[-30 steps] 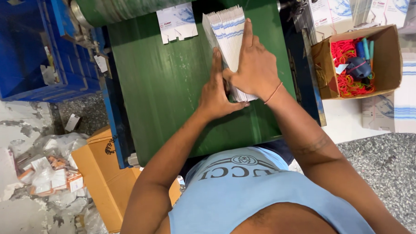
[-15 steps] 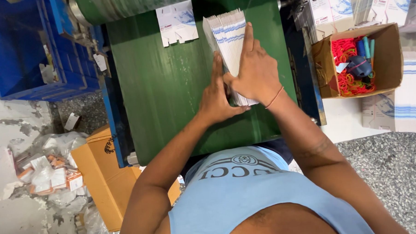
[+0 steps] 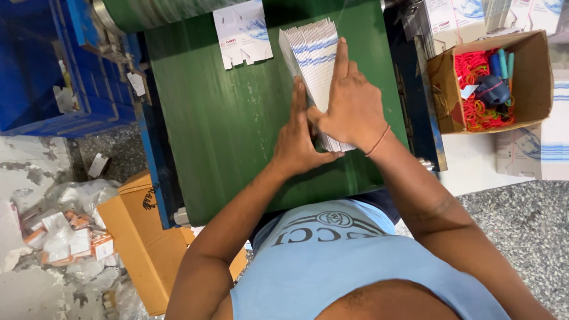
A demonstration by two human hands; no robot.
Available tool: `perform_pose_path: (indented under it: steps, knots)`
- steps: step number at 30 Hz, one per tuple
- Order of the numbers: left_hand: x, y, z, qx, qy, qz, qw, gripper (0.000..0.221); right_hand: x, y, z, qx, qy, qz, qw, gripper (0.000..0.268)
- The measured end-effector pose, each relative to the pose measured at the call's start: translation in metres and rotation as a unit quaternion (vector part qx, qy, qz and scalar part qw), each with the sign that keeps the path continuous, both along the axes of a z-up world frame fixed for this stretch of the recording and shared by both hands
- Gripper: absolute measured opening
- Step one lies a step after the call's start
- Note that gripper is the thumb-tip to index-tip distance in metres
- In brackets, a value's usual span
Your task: The worker is picking up flat-packed cardboard boxes from a conveyor belt, stacking them, and occasionally preparing them for further processing in a manufacturing setting.
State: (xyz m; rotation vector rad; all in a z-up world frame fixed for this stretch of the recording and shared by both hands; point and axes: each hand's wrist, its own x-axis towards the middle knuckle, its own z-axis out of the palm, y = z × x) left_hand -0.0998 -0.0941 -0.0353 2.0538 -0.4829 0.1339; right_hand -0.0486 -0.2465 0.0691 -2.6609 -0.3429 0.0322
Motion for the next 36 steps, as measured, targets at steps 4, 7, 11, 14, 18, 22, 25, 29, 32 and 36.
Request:
perform_pose_path:
  steps: [4, 7, 11, 14, 18, 22, 25, 29, 32, 36]
  knots:
    - [-0.004, -0.001, 0.003, 0.001, 0.019, 0.005, 1.000, 0.157, -0.003, -0.001, 0.001, -0.005, -0.005, 0.000, 1.000, 0.121]
    - [-0.006, -0.001, 0.004, -0.001, 0.016, 0.006, 1.000, 0.157, -0.006, -0.002, 0.000, -0.004, -0.004, 0.003, 1.000, 0.122]
    - [-0.010, -0.001, 0.006, -0.003, 0.049, 0.003, 0.999, 0.156, -0.009, -0.002, 0.000, 0.001, -0.012, 0.009, 1.000, 0.119]
    - [-0.013, -0.002, 0.005, -0.008, 0.060, 0.001, 0.998, 0.156, -0.012, -0.002, -0.001, 0.001, -0.006, 0.006, 1.000, 0.118]
    - [-0.016, -0.003, 0.005, -0.001, 0.038, 0.002, 0.999, 0.157, -0.015, -0.003, -0.003, 0.004, -0.020, 0.014, 1.000, 0.117]
    - [-0.018, -0.003, 0.007, 0.009, 0.026, 0.004, 1.000, 0.157, -0.017, -0.003, -0.001, 0.000, -0.020, 0.013, 1.000, 0.117]
    - [-0.014, -0.004, 0.012, -0.003, 0.041, -0.001, 0.999, 0.157, -0.013, -0.004, -0.003, -0.007, -0.007, 0.015, 1.000, 0.118]
    - [0.003, 0.001, 0.016, -0.082, 0.117, 0.013, 0.990, 0.146, 0.023, 0.001, -0.010, -0.016, -0.003, 0.026, 1.000, 0.116]
    - [0.019, 0.011, -0.016, -0.249, 0.201, 0.028, 0.947, 0.124, 0.056, 0.007, -0.016, -0.024, -0.015, 0.010, 1.000, 0.117]
    - [0.029, 0.041, -0.060, -0.533, 0.240, 0.208, 0.784, 0.077, 0.066, 0.012, -0.017, -0.031, -0.025, 0.004, 0.999, 0.122]
